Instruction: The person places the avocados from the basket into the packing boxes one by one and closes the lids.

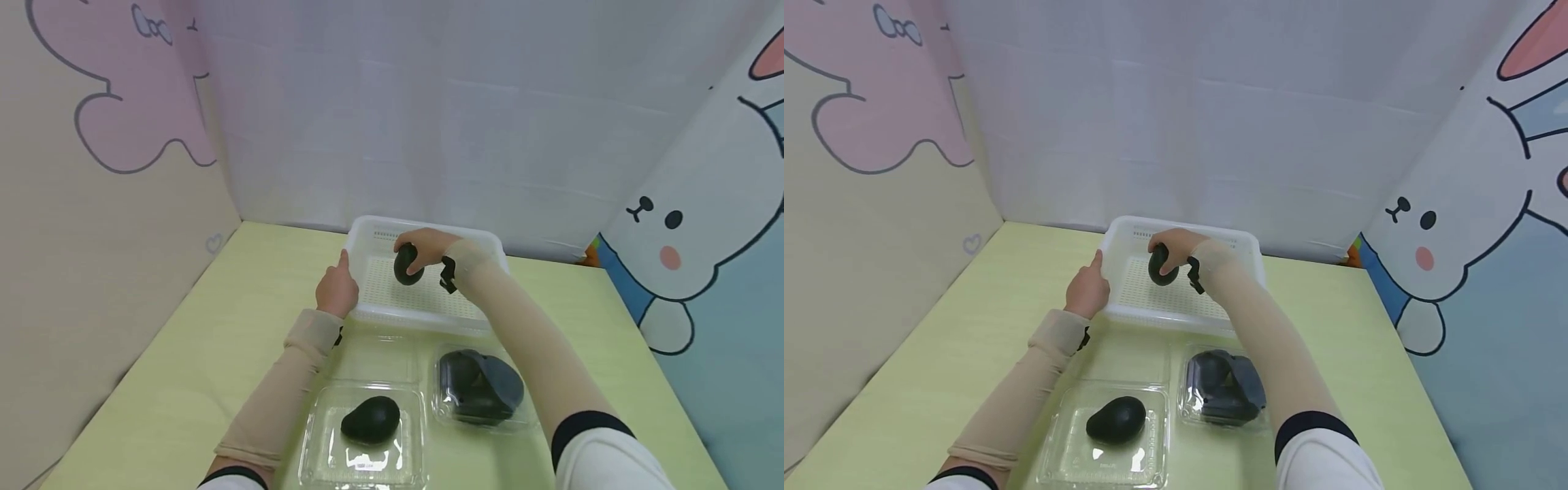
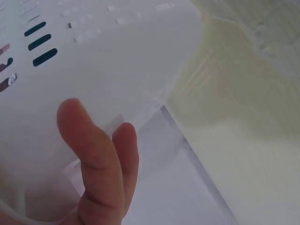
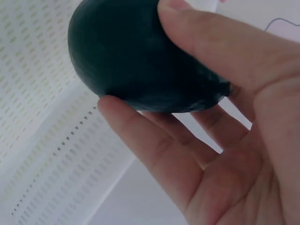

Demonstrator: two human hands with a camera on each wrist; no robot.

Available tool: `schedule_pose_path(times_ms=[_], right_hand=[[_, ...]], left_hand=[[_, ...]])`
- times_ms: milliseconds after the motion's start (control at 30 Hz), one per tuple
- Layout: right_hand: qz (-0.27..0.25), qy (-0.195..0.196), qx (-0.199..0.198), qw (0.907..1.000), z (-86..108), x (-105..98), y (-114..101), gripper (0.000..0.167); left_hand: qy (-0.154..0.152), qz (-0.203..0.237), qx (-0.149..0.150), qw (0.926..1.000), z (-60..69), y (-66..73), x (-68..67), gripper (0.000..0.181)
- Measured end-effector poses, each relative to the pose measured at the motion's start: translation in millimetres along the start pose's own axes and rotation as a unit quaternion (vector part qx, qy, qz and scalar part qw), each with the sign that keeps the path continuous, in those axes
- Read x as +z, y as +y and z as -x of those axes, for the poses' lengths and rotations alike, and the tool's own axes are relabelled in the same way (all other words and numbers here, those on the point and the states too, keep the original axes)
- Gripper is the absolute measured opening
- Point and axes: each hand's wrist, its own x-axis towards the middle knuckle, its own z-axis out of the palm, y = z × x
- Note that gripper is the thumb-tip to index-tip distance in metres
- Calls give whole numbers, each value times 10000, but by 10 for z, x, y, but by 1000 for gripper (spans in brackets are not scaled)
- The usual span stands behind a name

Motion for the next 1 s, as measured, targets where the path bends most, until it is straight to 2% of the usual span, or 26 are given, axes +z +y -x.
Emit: schedule_pose_path(times_ms=[133,433,600,767,1000], right_hand=[[-9,219,-379,9990,90,-53,-37,55],[-34,396,-929,9949,337,-133,-198,56],[196,563,-1411,9882,453,-137,-330,56],[360,661,-1767,9814,593,-88,-476,56],[501,820,-2237,9699,861,-29,-729,53]], left_hand=[[56,0,24,10000,-1,-5,-13,67],[-6,-63,13,10000,-4,-21,-10,67],[28,-73,-28,10000,-38,-38,-8,67],[-12,-112,59,9999,-68,-29,-4,68],[-79,-220,15,9997,-39,-21,-14,66]])
